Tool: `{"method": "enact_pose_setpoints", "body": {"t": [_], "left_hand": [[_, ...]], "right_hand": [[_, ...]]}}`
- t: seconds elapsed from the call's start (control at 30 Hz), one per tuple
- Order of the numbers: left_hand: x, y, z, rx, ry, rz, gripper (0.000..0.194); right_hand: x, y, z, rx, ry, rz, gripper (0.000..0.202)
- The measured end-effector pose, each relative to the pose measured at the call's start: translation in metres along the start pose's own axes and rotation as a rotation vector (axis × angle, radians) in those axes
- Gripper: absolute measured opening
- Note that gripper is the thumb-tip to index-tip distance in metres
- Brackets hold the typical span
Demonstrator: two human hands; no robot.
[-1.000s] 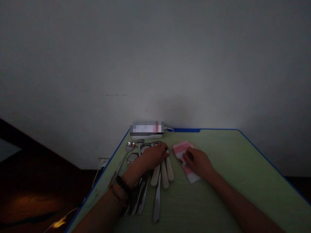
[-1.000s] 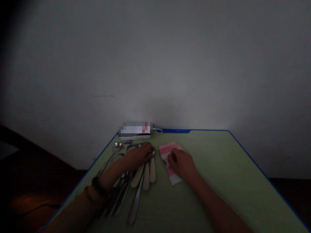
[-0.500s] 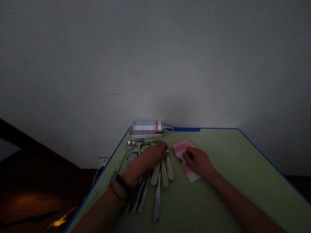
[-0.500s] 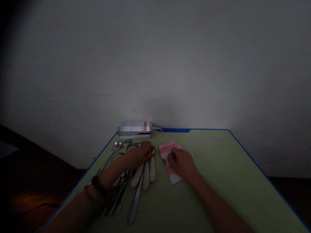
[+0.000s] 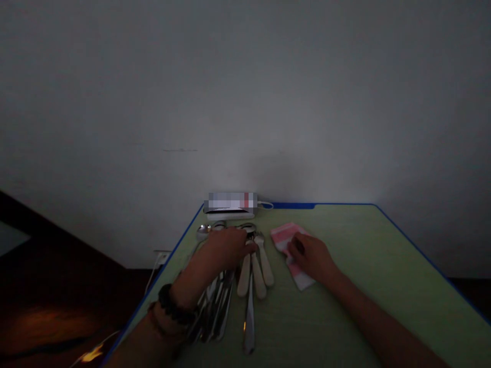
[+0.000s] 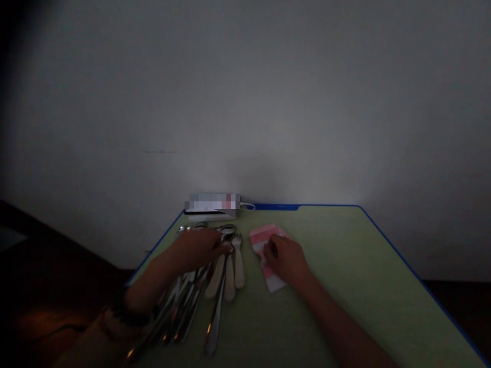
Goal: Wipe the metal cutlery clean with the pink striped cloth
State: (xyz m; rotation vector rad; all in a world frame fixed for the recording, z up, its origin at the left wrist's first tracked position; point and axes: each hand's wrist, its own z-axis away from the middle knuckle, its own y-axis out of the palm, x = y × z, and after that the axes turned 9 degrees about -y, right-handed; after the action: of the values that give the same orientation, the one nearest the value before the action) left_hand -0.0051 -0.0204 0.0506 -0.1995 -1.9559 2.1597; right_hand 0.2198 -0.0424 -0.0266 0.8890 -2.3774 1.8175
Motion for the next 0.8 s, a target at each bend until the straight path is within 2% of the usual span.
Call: {"method": "enact_pose_setpoints", "body": {"t": [0.13, 0.33, 0.5, 0.67, 0.8], "left_hand": [[-0.011, 0.005, 0.007, 0.108, 0.035, -0.036, 0.046], [-0.012, 0.003, 0.006, 0.151, 0.087, -0.035, 0.035], [-0.005, -0.001, 0.006, 0.139, 0.097, -0.019, 0.033], [-0.002, -0.002, 0.002, 0.107, 0.191, 0.061, 0.036], [-0.002, -0.001, -0.002, 0.051, 0.212, 0.161, 0.032]], "right_hand": [[-0.001, 0.0, -0.001, 0.007, -0.004, 0.0, 0.022], [-0.001, 0.0, 0.0, 0.003, -0.004, 0.006, 0.022], [-0.001, 0.0, 0.0, 0.003, -0.017, 0.004, 0.025], [0.006, -0.002, 0.001, 0.009, -0.032, 0.035, 0.031], [0.011, -0.001, 0.004, 0.005, -0.08, 0.122, 0.023]]}}
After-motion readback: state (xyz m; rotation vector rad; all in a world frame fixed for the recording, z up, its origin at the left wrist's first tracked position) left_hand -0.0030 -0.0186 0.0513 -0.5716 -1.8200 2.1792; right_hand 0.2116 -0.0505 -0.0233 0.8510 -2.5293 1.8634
